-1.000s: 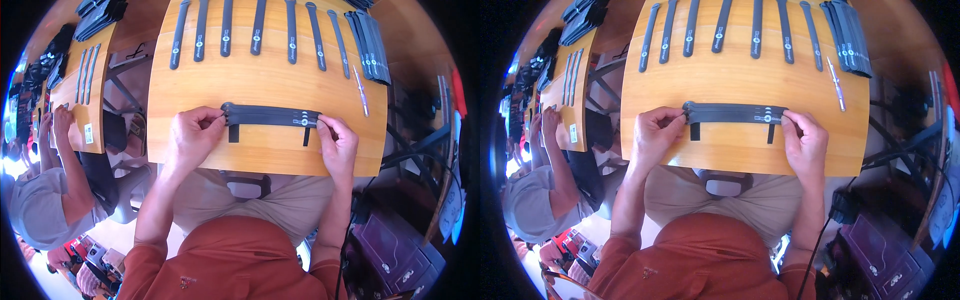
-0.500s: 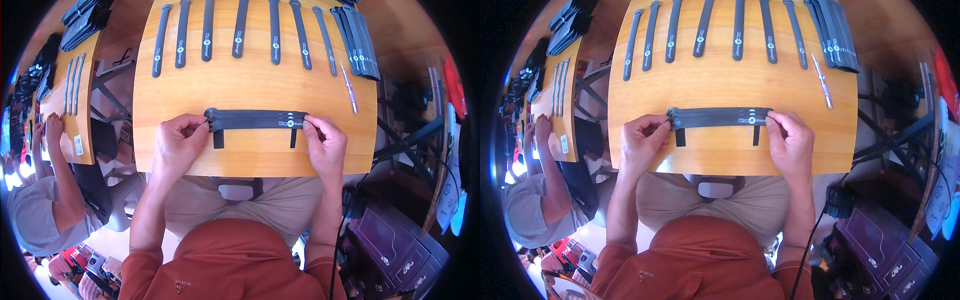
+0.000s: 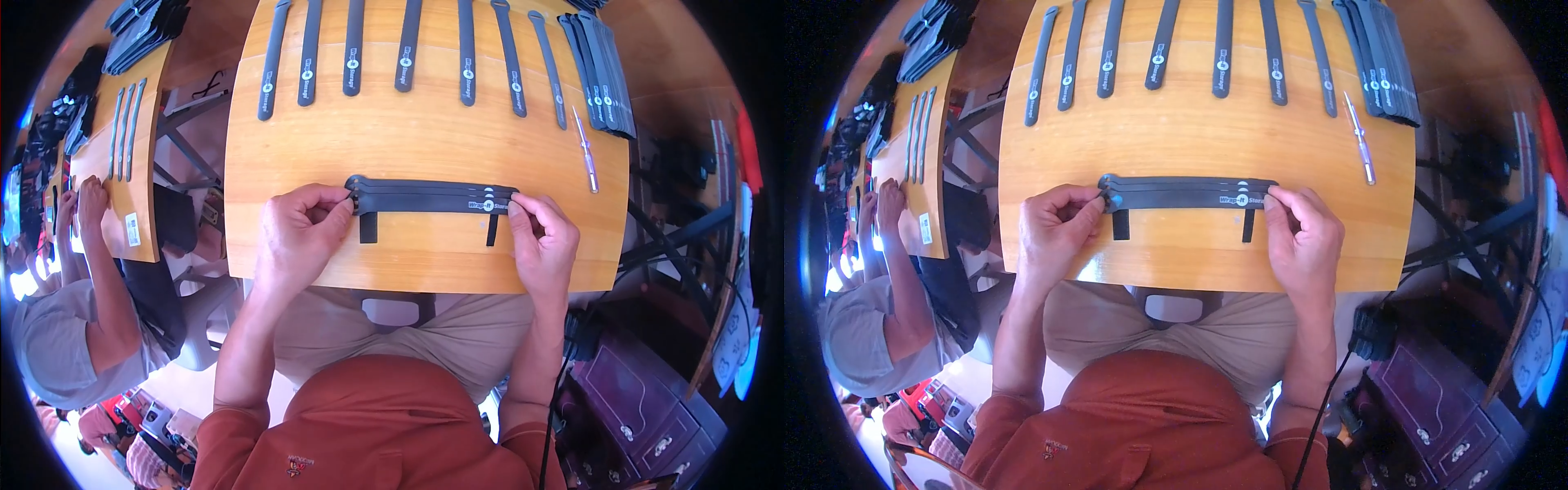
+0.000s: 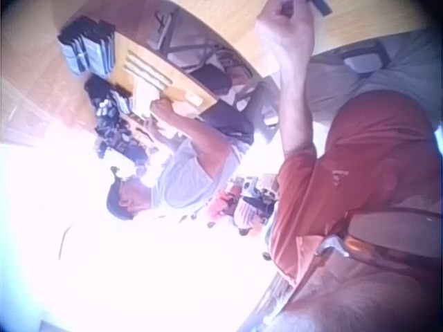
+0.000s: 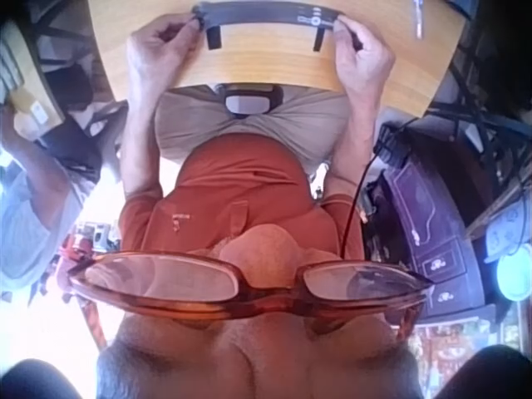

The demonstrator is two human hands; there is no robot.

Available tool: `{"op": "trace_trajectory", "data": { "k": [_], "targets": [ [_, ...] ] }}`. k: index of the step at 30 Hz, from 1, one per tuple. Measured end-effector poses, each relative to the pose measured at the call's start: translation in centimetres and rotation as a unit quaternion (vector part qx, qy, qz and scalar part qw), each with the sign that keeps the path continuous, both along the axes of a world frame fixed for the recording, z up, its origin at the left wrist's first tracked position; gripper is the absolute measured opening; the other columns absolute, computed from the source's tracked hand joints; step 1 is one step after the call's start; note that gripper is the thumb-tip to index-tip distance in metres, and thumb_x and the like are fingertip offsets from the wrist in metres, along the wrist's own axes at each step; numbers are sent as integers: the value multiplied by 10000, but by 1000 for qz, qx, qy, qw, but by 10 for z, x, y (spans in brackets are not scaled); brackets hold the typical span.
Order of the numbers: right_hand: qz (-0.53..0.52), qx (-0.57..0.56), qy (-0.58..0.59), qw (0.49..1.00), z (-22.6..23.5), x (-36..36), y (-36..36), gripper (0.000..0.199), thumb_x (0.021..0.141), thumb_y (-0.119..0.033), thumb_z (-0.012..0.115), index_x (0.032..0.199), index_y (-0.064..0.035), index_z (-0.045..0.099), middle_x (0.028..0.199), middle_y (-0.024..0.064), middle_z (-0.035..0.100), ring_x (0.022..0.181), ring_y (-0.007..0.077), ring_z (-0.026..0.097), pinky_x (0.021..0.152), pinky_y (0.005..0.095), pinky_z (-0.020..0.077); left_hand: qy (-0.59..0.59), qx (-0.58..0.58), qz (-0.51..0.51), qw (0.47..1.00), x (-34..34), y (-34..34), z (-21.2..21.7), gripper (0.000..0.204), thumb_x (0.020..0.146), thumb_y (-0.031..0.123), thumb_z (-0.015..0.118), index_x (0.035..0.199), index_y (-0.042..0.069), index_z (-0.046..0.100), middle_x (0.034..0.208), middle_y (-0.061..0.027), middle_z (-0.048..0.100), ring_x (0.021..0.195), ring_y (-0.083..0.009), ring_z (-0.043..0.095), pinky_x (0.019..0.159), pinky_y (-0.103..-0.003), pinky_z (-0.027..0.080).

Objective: Inspecting and aligning black straps on a table in a manufacturing environment.

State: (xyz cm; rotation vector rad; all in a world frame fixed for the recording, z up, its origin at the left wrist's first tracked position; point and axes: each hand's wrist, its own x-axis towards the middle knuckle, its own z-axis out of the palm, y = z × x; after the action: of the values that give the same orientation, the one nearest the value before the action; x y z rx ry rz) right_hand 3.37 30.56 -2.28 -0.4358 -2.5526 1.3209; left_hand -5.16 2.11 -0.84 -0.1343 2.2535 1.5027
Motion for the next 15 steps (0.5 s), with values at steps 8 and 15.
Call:
{"op": "trace_trajectory", "data": {
  "k": [8, 15],
  "targets": [
    [2, 24, 12, 1000, 1, -2, -1, 84, 915, 3, 727, 975, 63, 726, 721, 108, 606, 583, 160, 554, 555, 302, 431, 11, -2, -3, 1000, 1, 0, -2, 152, 942, 59, 724, 1015, -71, 753, 733, -30, 709, 661, -47, 614, 593, -233, 494],
    [-2, 33, 24, 999, -1, -2, -2, 78, 908, 14, 718, 966, 64, 726, 736, 126, 635, 590, 172, 592, 565, 307, 458, 14, -26, -4, 1000, -1, 3, 1, 151, 935, 67, 725, 998, -67, 754, 723, -35, 709, 649, -51, 611, 591, -240, 494]
  ]
}}
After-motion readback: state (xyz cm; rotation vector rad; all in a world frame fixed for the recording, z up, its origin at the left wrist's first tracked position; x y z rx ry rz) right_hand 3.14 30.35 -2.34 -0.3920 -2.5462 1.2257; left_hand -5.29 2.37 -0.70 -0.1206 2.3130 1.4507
